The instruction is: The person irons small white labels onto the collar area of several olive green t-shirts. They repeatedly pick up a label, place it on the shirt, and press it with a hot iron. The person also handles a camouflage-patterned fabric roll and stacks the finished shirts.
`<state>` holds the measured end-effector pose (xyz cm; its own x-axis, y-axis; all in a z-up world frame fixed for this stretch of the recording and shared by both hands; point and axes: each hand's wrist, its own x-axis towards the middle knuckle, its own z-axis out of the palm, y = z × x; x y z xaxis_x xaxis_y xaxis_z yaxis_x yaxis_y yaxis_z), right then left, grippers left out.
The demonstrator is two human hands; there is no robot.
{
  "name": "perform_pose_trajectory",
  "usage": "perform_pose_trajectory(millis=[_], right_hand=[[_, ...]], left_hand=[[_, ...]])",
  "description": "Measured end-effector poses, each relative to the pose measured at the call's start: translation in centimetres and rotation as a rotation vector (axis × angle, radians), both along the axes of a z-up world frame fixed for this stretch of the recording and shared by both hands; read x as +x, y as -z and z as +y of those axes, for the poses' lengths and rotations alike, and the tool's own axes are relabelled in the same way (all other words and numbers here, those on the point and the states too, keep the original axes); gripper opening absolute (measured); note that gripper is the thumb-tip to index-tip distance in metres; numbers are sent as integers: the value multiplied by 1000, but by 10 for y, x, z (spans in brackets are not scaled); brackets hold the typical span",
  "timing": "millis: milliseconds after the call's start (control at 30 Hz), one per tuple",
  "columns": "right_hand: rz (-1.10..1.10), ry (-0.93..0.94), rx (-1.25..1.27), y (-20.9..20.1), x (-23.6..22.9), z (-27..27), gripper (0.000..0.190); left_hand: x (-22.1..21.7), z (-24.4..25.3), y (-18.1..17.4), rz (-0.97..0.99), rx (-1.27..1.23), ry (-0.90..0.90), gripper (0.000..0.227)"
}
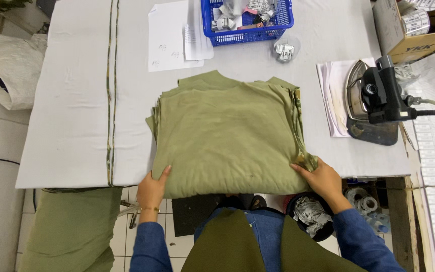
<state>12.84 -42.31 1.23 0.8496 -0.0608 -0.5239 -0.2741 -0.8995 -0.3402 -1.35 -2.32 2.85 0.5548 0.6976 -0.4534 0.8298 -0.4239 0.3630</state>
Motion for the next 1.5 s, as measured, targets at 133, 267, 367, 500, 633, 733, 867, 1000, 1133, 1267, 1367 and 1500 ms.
perform_pose_trajectory(millis=[133,267,367,500,633,733,867,1000,1133,1267,1367,1500], right_hand=[[11,-37,-19,10,3,-11,79],[-342,-111,-80,23,15,-8,72],[-551,-301,15,32,24,50,65],[-600,-995,46,73,54,129,71],[-573,-800,-42,37,154,141,71],[-363,-513,-172,53,209,133,78],[-336,-452,-132,51,221,135,79],[-185,-381,-47,53,217,131,68],[-324,-582,-66,45,190,107,51],[-728,-799,60,48,102,56,66],[-697,-864,90,91,22,17,63],[174,-788,-54,97,-27,2,66]], left_hand=[[-12,-1,24,31,48,-48,89],[-11,11,49,-336,565,104,52],[27,-3,53,-425,559,562,52],[125,-9,48,-148,137,1083,76],[226,37,49,-181,231,1061,73],[279,69,79,-92,191,910,87],[301,81,106,-222,275,972,82],[286,78,93,-166,167,1045,81],[242,71,46,-207,-39,960,52],[138,72,88,-639,493,1146,37],[46,63,149,-521,370,1069,41],[-23,25,183,-55,120,717,33]])
